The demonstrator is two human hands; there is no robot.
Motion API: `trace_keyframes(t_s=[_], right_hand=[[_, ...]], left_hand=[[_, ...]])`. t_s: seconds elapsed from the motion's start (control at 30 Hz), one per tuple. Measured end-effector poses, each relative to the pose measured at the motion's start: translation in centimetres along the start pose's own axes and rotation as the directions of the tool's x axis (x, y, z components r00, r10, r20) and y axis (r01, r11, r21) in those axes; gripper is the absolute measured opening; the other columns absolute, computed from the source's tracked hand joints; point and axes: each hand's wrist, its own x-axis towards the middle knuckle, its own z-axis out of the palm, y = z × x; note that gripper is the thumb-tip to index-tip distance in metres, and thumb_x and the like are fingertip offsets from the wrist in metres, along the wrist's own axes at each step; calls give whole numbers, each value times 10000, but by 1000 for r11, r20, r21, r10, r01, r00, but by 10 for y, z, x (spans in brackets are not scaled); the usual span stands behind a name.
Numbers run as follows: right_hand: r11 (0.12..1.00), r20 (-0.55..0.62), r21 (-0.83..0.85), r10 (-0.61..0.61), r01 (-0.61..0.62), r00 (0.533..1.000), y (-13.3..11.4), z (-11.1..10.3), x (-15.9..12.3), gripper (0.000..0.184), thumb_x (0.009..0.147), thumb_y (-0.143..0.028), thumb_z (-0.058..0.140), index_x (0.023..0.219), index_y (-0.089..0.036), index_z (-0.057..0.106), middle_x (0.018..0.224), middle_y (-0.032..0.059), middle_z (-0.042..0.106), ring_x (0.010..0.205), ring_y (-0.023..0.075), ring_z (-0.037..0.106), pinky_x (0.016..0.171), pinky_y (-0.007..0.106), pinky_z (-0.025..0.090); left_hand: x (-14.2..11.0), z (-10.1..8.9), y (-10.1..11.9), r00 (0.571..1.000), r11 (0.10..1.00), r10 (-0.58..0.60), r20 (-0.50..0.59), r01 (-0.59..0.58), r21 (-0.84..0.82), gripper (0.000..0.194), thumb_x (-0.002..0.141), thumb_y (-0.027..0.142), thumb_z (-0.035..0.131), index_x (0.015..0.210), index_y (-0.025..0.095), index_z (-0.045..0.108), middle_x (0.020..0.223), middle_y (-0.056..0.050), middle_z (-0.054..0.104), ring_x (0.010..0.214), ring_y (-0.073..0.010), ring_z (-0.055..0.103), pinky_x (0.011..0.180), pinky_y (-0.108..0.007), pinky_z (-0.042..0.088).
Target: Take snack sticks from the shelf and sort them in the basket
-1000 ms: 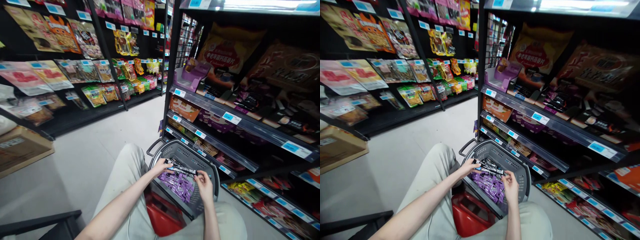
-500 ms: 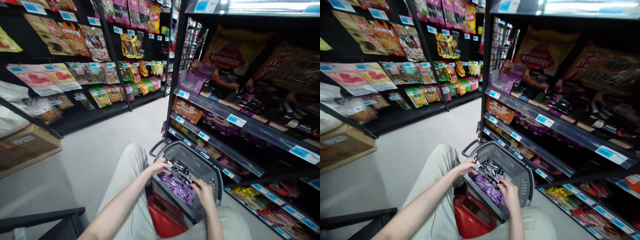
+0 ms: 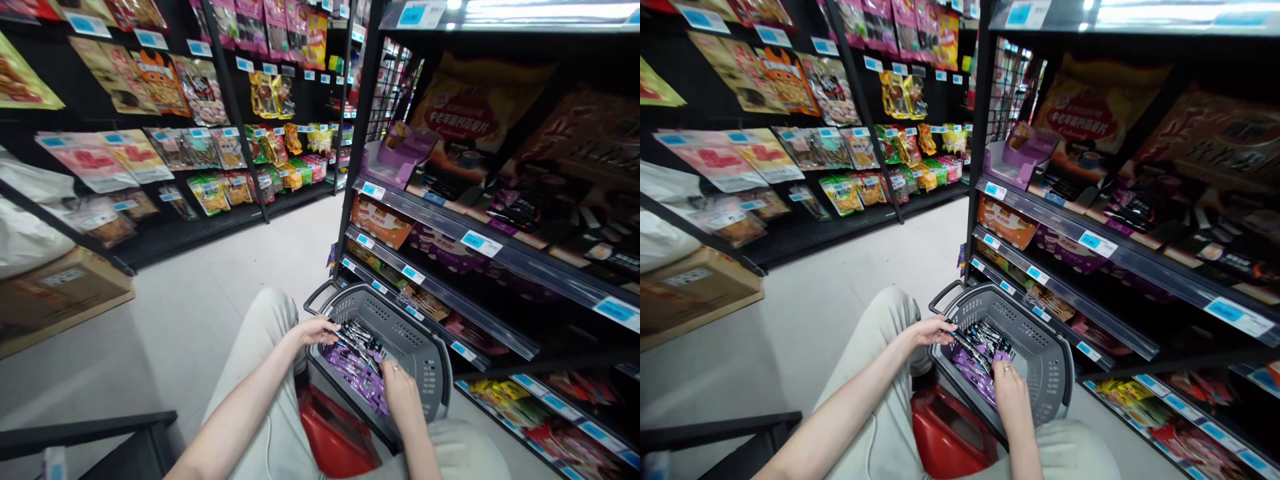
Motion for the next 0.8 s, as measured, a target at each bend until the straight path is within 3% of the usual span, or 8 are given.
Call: trace_keyframes(t_s=[0.1, 0.33, 0.43, 0.53, 0.6, 0.7, 0.8], right_hand=[[995, 18, 72, 69, -70, 997, 3, 4, 2, 185, 826, -142, 296, 769, -194, 464, 693, 24, 527, 592, 130, 535, 522, 223, 341], [882, -55, 441, 210, -165, 976, 11, 5, 5, 193, 819, -254, 309, 673, -197, 422, 629, 9, 478, 561, 133, 489, 547, 245, 370], [714, -76, 668, 348, -211, 935, 14, 2, 3, 174, 791, -311, 373, 703, -186, 456, 750, 41, 521, 666, 136, 517, 613, 247, 409], [424, -40, 884, 487, -197, 873, 14, 6, 2, 196, 721, -346, 490, 820, -177, 488, 906, 63, 538, 761, 141, 541, 658, 249, 437], [285, -15, 946, 517, -156, 856, 13, 11, 3, 242, 663, -334, 564, 840, -175, 515, 924, 65, 541, 815, 158, 540, 690, 266, 444], [199, 0, 972, 524, -123, 851, 13, 16, 5, 192, 617, -312, 609, 739, -170, 569, 921, 79, 551, 929, 202, 506, 758, 310, 429], [171, 42, 971, 573, -169, 818, 14, 16, 7, 170, 614, -331, 603, 660, -171, 570, 894, 83, 579, 895, 214, 525, 750, 336, 429]], left_hand=[[-1, 0, 0, 999, 998, 23, 36, -25, 60, 278, 517, 183, 697, 738, 105, 547, 638, -39, 615, 525, -136, 592, 498, -229, 481], [-2, 8, -3, 946, 944, 283, 158, -304, 125, 238, 578, 242, 659, 731, 79, 577, 650, -63, 604, 590, -163, 596, 559, -290, 502], [-1, 12, -5, 953, 951, 279, 122, -291, 100, 262, 586, 247, 653, 771, 81, 568, 678, -71, 605, 602, -170, 600, 551, -292, 503], [2, 15, -7, 961, 960, 259, 93, -267, 84, 280, 582, 253, 656, 778, 81, 556, 680, -76, 605, 593, -172, 602, 548, -290, 503], [2, 17, -7, 961, 960, 260, 98, -268, 76, 284, 575, 253, 663, 769, 80, 549, 677, -71, 601, 589, -171, 602, 557, -298, 503], [2, 19, -8, 953, 956, 276, 123, -285, 65, 300, 576, 272, 664, 774, 82, 543, 678, -67, 596, 590, -171, 601, 566, -307, 502], [1, 21, -9, 944, 952, 285, 165, -299, 67, 344, 575, 299, 665, 818, 91, 538, 693, -58, 590, 603, -172, 602, 579, -320, 501]])
